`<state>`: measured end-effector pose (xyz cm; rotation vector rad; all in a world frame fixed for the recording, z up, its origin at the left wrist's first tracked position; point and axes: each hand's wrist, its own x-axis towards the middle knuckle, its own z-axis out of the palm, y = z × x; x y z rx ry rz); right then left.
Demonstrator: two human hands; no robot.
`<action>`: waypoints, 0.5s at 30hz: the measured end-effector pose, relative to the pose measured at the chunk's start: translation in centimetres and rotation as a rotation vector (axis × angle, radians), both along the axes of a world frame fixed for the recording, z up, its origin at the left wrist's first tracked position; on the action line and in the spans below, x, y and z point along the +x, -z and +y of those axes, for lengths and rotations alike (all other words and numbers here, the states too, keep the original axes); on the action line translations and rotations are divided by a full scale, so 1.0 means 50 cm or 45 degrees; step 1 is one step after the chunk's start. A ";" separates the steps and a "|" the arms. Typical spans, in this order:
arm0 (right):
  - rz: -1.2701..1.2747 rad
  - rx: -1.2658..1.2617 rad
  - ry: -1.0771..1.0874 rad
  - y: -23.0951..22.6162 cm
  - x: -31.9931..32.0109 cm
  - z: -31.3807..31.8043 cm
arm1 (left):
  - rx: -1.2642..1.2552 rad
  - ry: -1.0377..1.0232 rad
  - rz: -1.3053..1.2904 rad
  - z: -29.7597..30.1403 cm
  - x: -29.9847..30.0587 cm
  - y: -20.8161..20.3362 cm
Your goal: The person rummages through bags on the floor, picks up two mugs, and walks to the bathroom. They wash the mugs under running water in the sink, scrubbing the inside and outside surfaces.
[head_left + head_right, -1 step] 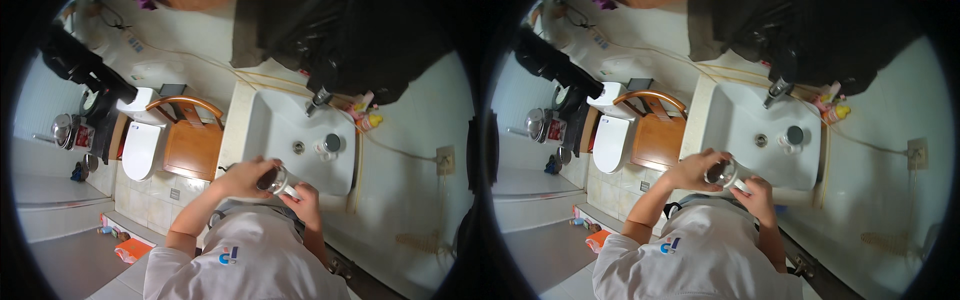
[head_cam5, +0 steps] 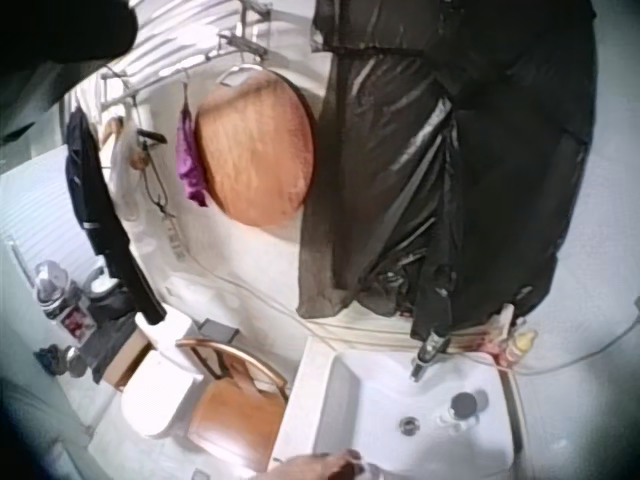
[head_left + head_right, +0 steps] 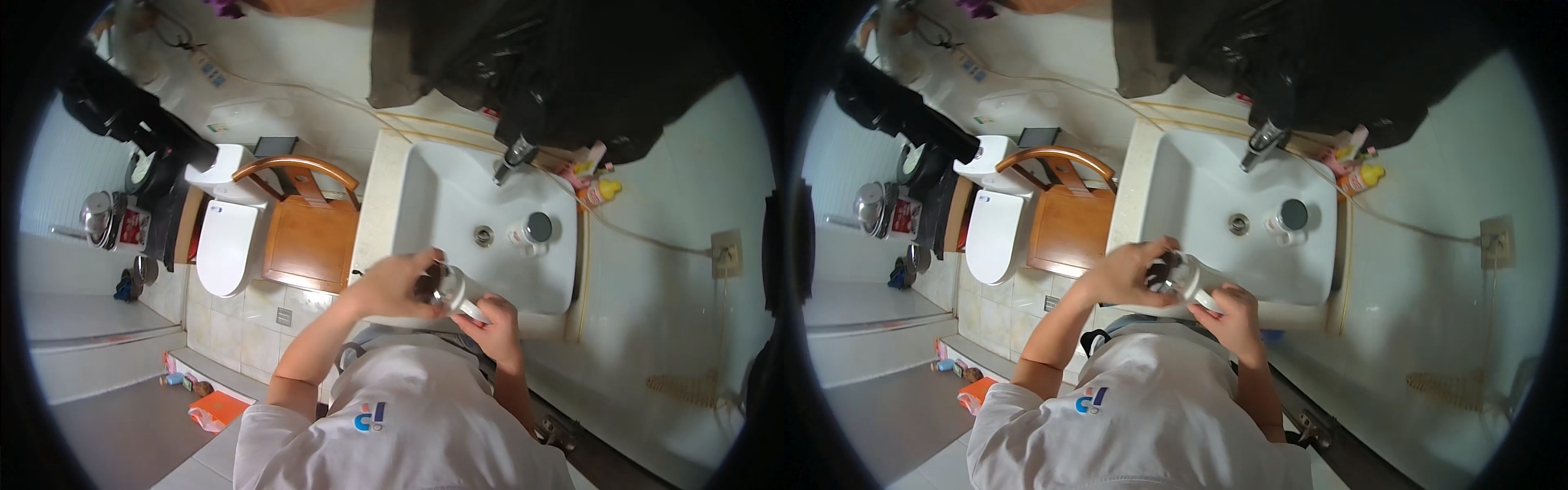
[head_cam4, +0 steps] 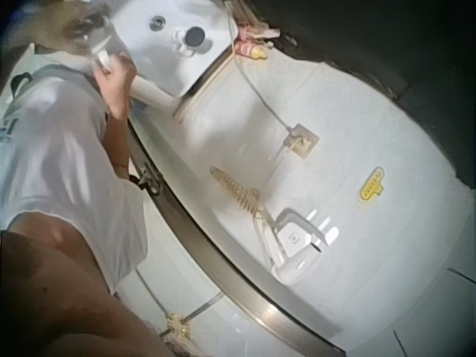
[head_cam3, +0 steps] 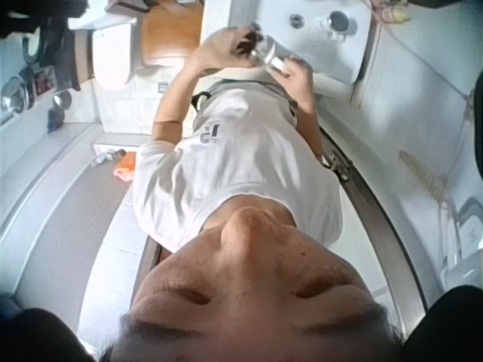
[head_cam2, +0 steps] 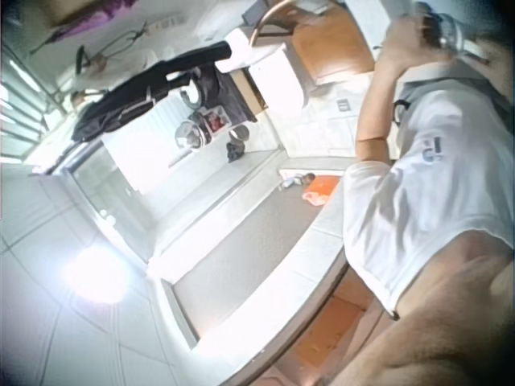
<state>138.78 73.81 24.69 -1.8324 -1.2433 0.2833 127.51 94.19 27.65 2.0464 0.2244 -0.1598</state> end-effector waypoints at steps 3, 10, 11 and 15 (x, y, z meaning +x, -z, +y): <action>0.047 0.022 0.080 -0.004 0.001 -0.010 | -0.223 -0.379 0.193 0.033 -0.012 0.011; 0.177 0.534 0.043 -0.063 0.012 -0.067 | -1.060 -0.742 -0.527 0.162 -0.104 0.248; 0.156 0.586 0.021 -0.072 0.010 -0.072 | -0.839 -0.786 -0.483 0.176 -0.108 0.295; -0.014 0.612 0.010 -0.108 -0.002 -0.090 | -0.418 -0.891 -0.308 0.186 -0.111 0.445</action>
